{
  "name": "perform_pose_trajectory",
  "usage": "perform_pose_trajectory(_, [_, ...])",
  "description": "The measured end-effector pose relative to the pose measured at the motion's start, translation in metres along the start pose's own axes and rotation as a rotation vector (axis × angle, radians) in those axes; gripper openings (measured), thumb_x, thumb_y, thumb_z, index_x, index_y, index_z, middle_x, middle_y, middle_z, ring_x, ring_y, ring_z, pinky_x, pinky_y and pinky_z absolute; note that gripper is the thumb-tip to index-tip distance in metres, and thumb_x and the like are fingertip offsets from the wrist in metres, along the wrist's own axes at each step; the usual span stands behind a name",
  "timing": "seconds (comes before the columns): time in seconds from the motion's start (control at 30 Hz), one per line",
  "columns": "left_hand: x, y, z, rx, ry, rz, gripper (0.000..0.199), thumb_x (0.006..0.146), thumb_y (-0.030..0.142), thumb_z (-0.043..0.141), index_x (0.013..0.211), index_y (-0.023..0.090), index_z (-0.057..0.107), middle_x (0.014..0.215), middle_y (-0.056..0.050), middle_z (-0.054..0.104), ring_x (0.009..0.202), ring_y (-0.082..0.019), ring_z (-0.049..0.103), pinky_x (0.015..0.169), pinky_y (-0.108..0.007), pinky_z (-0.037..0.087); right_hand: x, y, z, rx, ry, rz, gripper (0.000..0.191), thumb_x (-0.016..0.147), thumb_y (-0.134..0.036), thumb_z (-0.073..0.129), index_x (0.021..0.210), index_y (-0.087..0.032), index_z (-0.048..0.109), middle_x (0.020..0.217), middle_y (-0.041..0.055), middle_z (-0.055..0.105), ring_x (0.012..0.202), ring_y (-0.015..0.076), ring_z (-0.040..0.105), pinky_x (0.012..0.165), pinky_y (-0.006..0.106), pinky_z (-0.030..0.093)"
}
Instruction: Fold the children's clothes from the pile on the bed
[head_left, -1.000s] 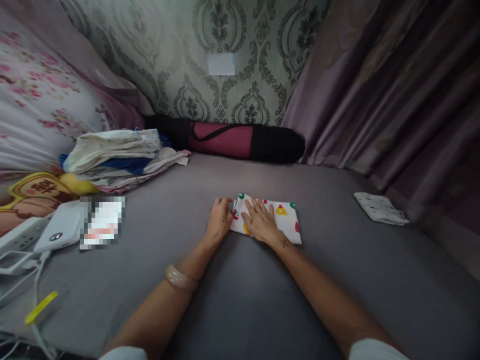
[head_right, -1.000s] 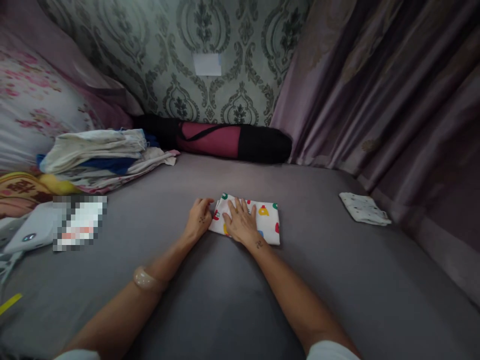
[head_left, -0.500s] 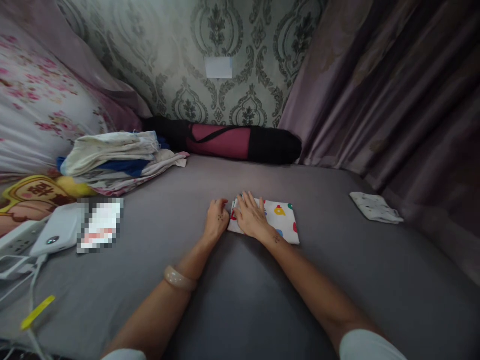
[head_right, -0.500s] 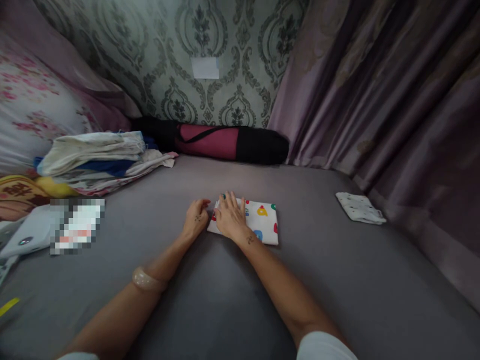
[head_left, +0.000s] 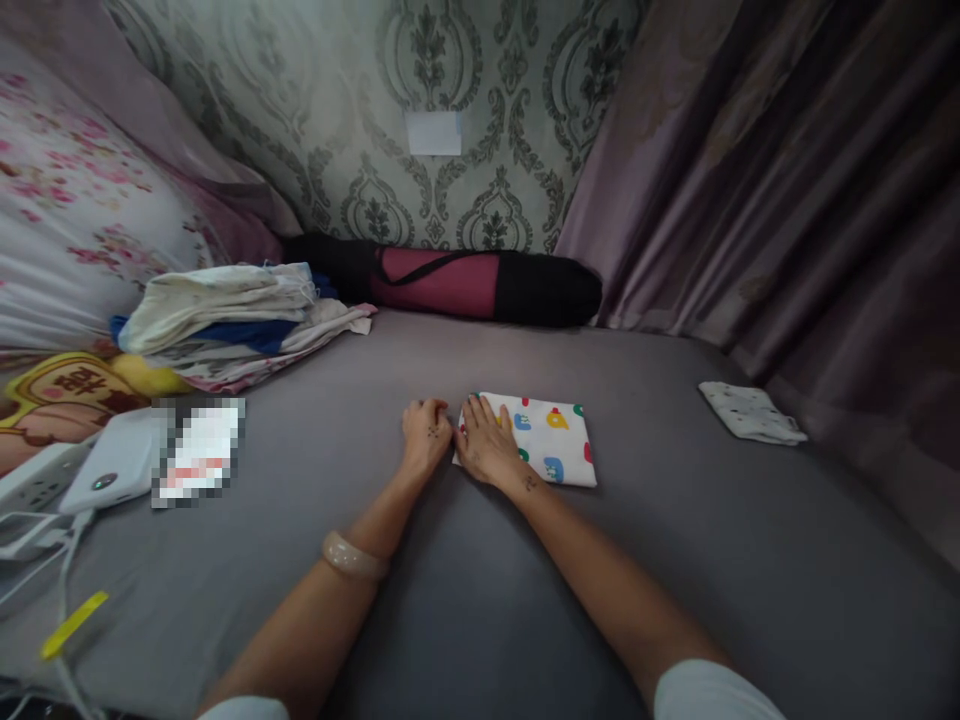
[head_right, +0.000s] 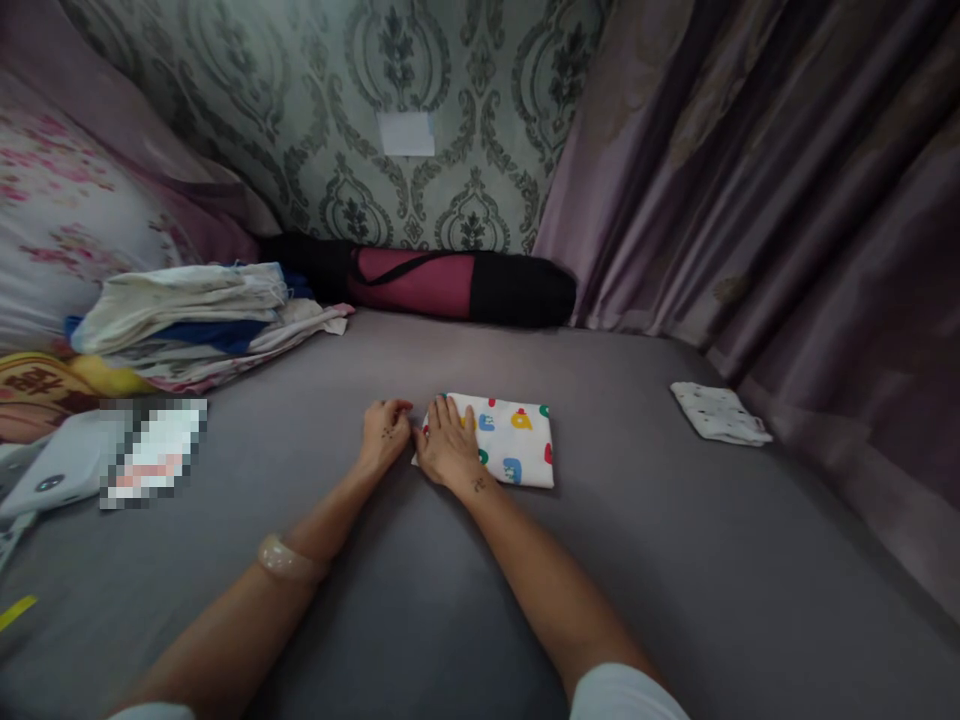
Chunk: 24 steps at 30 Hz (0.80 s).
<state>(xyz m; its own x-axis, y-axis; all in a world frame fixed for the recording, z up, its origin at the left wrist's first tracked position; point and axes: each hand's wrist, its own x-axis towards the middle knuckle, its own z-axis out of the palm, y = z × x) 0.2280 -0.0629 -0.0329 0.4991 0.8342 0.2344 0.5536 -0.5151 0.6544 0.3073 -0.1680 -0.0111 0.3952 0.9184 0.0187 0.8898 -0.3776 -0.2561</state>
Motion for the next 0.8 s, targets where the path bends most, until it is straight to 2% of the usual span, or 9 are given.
perform_pose_trajectory(0.07, [-0.001,0.002,-0.001,0.046,-0.02,-0.017,0.029,0.088,0.023,0.046,0.096,0.015,0.073,0.096,-0.015,0.065,0.096,-0.026,0.059,0.093,-0.042,0.044,0.001,0.004,-0.006,0.066,-0.031,-0.017,0.059,0.1,-0.039,0.023,0.151,-0.009,0.032,0.16,0.0134,0.022,0.149,0.0243,0.012,0.119,0.051,0.007])
perform_pose_trajectory(0.13, [-0.004,0.005,-0.003,0.075,-0.048,-0.028,0.031,0.089,0.032,0.049,0.092,0.015,0.074,0.1,-0.017,0.064,0.1,-0.029,0.058,0.091,-0.044,0.044,0.002,0.01,-0.015,0.186,-0.041,-0.017,0.057,0.101,-0.035,0.024,0.15,-0.008,0.034,0.159,0.0141,0.026,0.148,0.022,0.018,0.119,0.045,0.013])
perform_pose_trajectory(0.27, [-0.009,0.013,-0.007,0.124,-0.111,-0.015,0.035,0.087,0.045,0.054,0.084,0.017,0.074,0.108,-0.017,0.061,0.107,-0.032,0.054,0.092,-0.044,0.042,-0.005,0.03,-0.039,0.428,0.079,0.069,0.051,0.099,-0.025,0.029,0.144,-0.007,0.042,0.15,0.0138,0.044,0.138,0.0154,0.039,0.114,0.028,0.028])
perform_pose_trajectory(0.37, [-0.011,0.02,-0.008,0.138,-0.165,-0.032,0.035,0.085,0.049,0.057,0.082,0.017,0.073,0.11,-0.016,0.059,0.11,-0.033,0.052,0.093,-0.044,0.041,-0.015,0.044,-0.048,0.467,0.123,0.15,0.048,0.098,-0.022,0.029,0.139,-0.008,0.05,0.142,0.0142,0.054,0.13,0.0177,0.049,0.111,0.029,0.033])
perform_pose_trajectory(0.47, [-0.01,0.025,-0.005,0.132,-0.206,-0.068,0.034,0.081,0.05,0.062,0.08,0.017,0.072,0.111,-0.017,0.059,0.112,-0.035,0.051,0.093,-0.044,0.041,-0.021,0.052,-0.045,0.457,0.118,0.159,0.049,0.097,-0.022,0.029,0.137,-0.005,0.052,0.139,0.017,0.056,0.128,0.0211,0.052,0.11,0.031,0.034])
perform_pose_trajectory(0.57, [-0.008,0.025,0.0,0.117,-0.192,-0.067,0.029,0.077,0.046,0.066,0.076,0.018,0.07,0.11,-0.016,0.06,0.111,-0.035,0.052,0.09,-0.042,0.042,-0.023,0.051,-0.038,0.442,0.107,0.114,0.05,0.096,-0.023,0.033,0.138,-0.004,0.05,0.141,0.0183,0.053,0.131,0.0218,0.048,0.112,0.03,0.032])
perform_pose_trajectory(0.63, [-0.007,0.025,0.002,0.061,-0.173,-0.055,0.024,0.075,0.041,0.067,0.073,0.018,0.068,0.103,-0.014,0.062,0.105,-0.032,0.055,0.085,-0.038,0.044,-0.025,0.048,-0.037,0.379,0.059,0.052,0.054,0.094,-0.027,0.039,0.142,-0.003,0.045,0.146,0.0192,0.047,0.138,0.0232,0.04,0.115,0.031,0.027])
perform_pose_trajectory(0.73, [-0.006,0.026,0.001,-0.162,-0.212,-0.079,0.02,0.073,0.036,0.065,0.067,0.018,0.062,0.075,-0.006,0.061,0.08,-0.021,0.058,0.069,-0.029,0.043,-0.032,0.04,-0.04,0.254,-0.074,-0.008,0.076,0.087,-0.039,0.054,0.151,-0.005,0.03,0.158,0.0198,0.025,0.147,0.0279,0.019,0.12,0.038,0.018])
perform_pose_trajectory(0.8, [-0.006,0.029,0.001,-0.399,-0.249,-0.131,0.02,0.072,0.036,0.064,0.066,0.018,0.057,0.061,0.0,0.055,0.062,-0.015,0.053,0.059,-0.024,0.039,-0.039,0.031,-0.044,0.214,-0.137,0.016,0.093,0.082,-0.047,0.061,0.155,-0.007,0.02,0.161,0.0186,0.013,0.149,0.0294,0.007,0.121,0.043,0.013])
